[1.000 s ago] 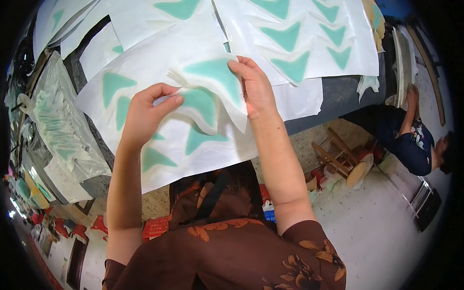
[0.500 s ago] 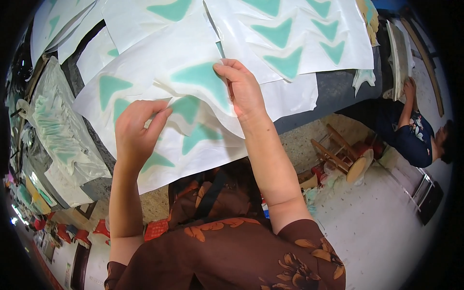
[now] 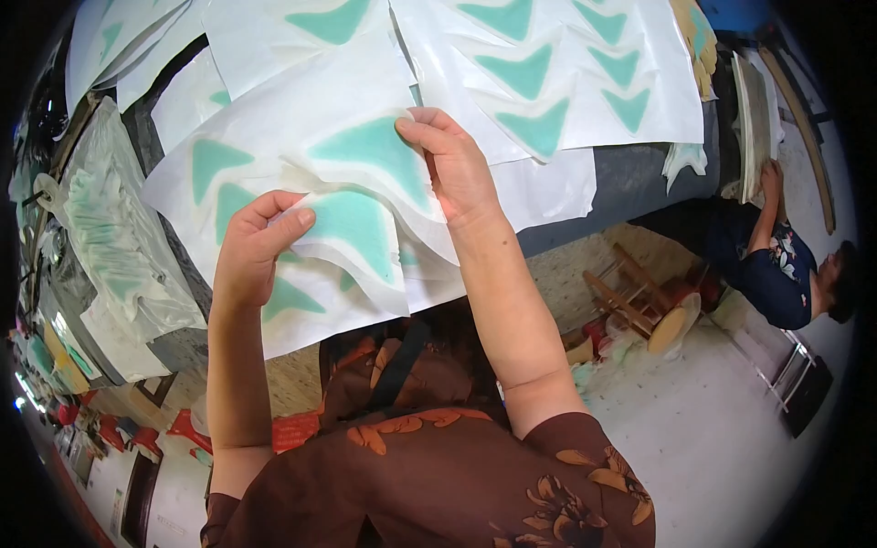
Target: Peeling green chevron decals from white backing sheets in a shoe manufacturing facility.
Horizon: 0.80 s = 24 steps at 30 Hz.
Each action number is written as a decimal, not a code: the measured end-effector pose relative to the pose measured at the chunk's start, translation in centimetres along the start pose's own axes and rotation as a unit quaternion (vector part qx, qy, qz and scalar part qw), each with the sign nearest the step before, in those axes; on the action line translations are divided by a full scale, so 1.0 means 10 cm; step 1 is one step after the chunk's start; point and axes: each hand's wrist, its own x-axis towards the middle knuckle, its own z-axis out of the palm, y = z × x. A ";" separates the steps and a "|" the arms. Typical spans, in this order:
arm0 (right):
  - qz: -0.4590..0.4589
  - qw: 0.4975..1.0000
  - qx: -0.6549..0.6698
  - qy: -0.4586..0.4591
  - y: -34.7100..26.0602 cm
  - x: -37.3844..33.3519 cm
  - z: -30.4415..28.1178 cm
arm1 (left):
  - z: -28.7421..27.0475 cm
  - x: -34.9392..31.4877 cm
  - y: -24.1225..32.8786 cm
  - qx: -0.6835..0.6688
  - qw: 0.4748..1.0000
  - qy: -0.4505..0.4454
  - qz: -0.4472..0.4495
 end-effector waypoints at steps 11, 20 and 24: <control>-0.021 0.999 0.021 -0.033 -0.09 0.07 -0.02 | 0.03 0.07 -0.05 -0.127 0.990 0.002 -0.062; -0.113 0.984 -0.039 -0.135 -0.22 -0.02 -0.13 | 0.01 0.06 -0.09 -0.112 0.992 0.000 -0.054; -0.133 0.979 -0.054 -0.147 -0.23 -0.11 -0.16 | 0.01 0.00 0.01 -0.026 0.998 -0.031 -0.039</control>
